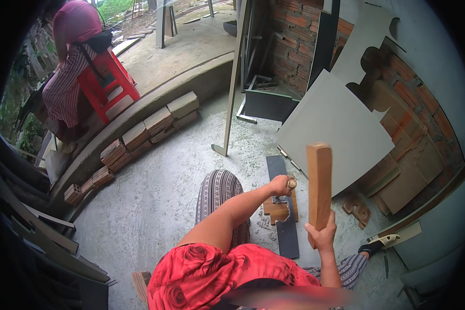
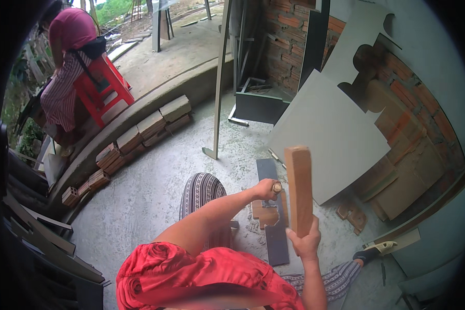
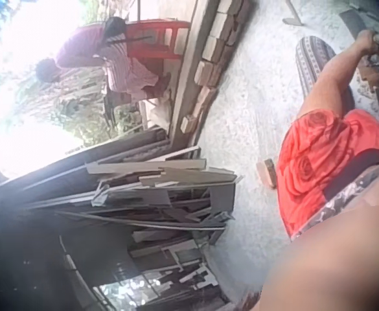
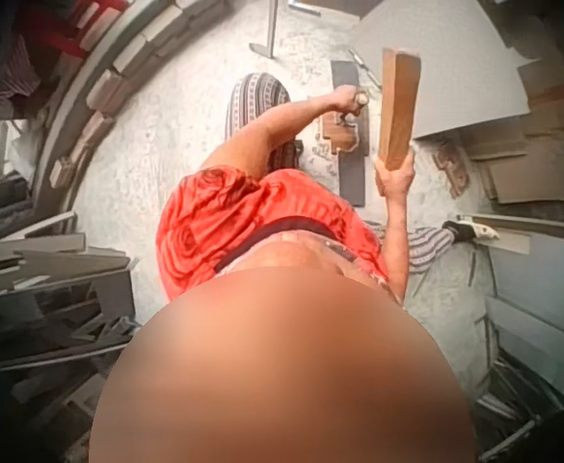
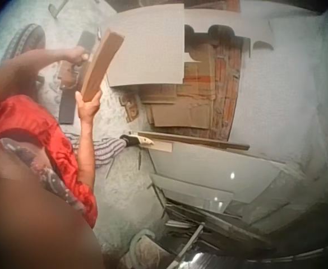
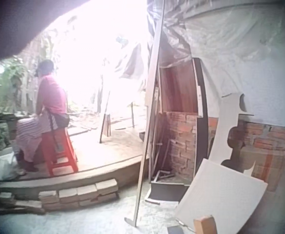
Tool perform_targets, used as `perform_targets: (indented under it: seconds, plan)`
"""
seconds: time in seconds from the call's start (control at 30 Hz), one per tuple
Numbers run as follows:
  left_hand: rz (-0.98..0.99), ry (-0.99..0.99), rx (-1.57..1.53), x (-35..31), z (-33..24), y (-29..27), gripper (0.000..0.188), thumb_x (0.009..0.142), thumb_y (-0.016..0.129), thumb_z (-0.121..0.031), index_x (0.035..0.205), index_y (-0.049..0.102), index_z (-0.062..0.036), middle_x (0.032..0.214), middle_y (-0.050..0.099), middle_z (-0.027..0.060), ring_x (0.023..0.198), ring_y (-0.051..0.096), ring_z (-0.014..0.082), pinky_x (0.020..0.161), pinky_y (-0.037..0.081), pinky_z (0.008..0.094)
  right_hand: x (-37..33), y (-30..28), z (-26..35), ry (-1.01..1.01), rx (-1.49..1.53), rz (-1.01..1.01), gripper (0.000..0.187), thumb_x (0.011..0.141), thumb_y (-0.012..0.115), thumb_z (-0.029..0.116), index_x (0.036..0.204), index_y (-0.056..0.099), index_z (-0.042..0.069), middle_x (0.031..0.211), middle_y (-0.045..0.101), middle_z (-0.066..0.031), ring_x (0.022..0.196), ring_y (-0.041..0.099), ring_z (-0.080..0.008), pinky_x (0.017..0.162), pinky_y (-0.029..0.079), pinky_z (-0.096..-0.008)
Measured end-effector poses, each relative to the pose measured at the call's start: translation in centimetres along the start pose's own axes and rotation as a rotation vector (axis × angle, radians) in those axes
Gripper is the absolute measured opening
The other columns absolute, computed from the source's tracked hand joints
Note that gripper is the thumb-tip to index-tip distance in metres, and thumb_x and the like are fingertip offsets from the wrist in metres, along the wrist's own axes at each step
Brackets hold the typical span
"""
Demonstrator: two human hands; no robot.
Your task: The recorder uses a chisel and a wooden mallet to carve or shape a thin rectangular piece of dark wood or composite material.
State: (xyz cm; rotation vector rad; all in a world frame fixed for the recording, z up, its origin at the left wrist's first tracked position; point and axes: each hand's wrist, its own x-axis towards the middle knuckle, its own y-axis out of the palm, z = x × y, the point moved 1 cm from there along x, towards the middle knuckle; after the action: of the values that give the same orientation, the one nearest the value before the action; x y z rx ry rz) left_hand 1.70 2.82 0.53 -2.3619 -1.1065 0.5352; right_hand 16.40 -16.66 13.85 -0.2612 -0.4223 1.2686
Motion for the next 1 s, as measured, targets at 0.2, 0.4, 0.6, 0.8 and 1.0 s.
perform_targets:
  seconds: [0.2,0.4,0.6,0.8,1.0]
  plan:
    - [0.015,-0.003,-0.036,-0.5,0.3,0.2,0.044,0.053,0.07,-0.017,0.095,0.06,-0.0111,0.083,0.064,0.0143,0.084,0.061,0.0327,0.075,0.048,0.0383,-0.9,0.4,-4.3,0.328,-0.062,0.22,0.051,0.055,0.076,0.01,0.098,0.049,0.0,0.081,0.062,-0.0112,0.077,0.061,-0.0199,0.069,0.049,-0.0315]
    - [0.048,-0.006,-0.03,-0.1,-0.2,0.0,0.04,0.053,0.071,-0.016,0.091,0.059,-0.0091,0.082,0.064,0.0149,0.083,0.061,0.0332,0.072,0.048,0.0394,-0.3,-0.2,2.2,0.048,0.234,0.026,0.053,0.059,0.074,0.009,0.103,0.046,-0.001,0.086,0.06,-0.0089,0.076,0.06,-0.0173,0.07,0.048,-0.0308]
    - [0.031,0.044,-0.069,-0.3,0.3,0.9,0.037,0.052,0.071,-0.013,0.088,0.06,-0.0088,0.079,0.064,0.0121,0.079,0.061,0.0317,0.071,0.048,0.0371,-1.8,0.5,-2.2,0.11,-0.254,0.079,0.054,0.058,0.074,0.009,0.104,0.046,0.002,0.084,0.062,-0.0127,0.076,0.062,-0.0238,0.069,0.049,-0.033]
    - [0.062,0.026,-0.125,0.0,0.8,0.7,0.031,0.053,0.071,-0.013,0.081,0.057,-0.0081,0.074,0.063,0.0104,0.073,0.061,0.0283,0.067,0.048,0.0361,-1.4,-0.1,-1.3,0.205,0.229,0.063,0.047,0.057,0.073,0.006,0.097,0.047,0.001,0.082,0.058,-0.0092,0.069,0.059,-0.0183,0.064,0.049,-0.0305]
    - [0.082,0.048,-0.071,-0.6,-0.3,0.5,0.03,0.054,0.07,-0.013,0.08,0.058,-0.0078,0.074,0.063,0.0108,0.073,0.061,0.0288,0.067,0.048,0.0362,-1.6,0.8,0.6,-0.041,0.194,-0.118,0.047,0.06,0.071,0.009,0.099,0.047,0.002,0.084,0.056,-0.007,0.073,0.057,-0.0176,0.067,0.047,-0.0314]
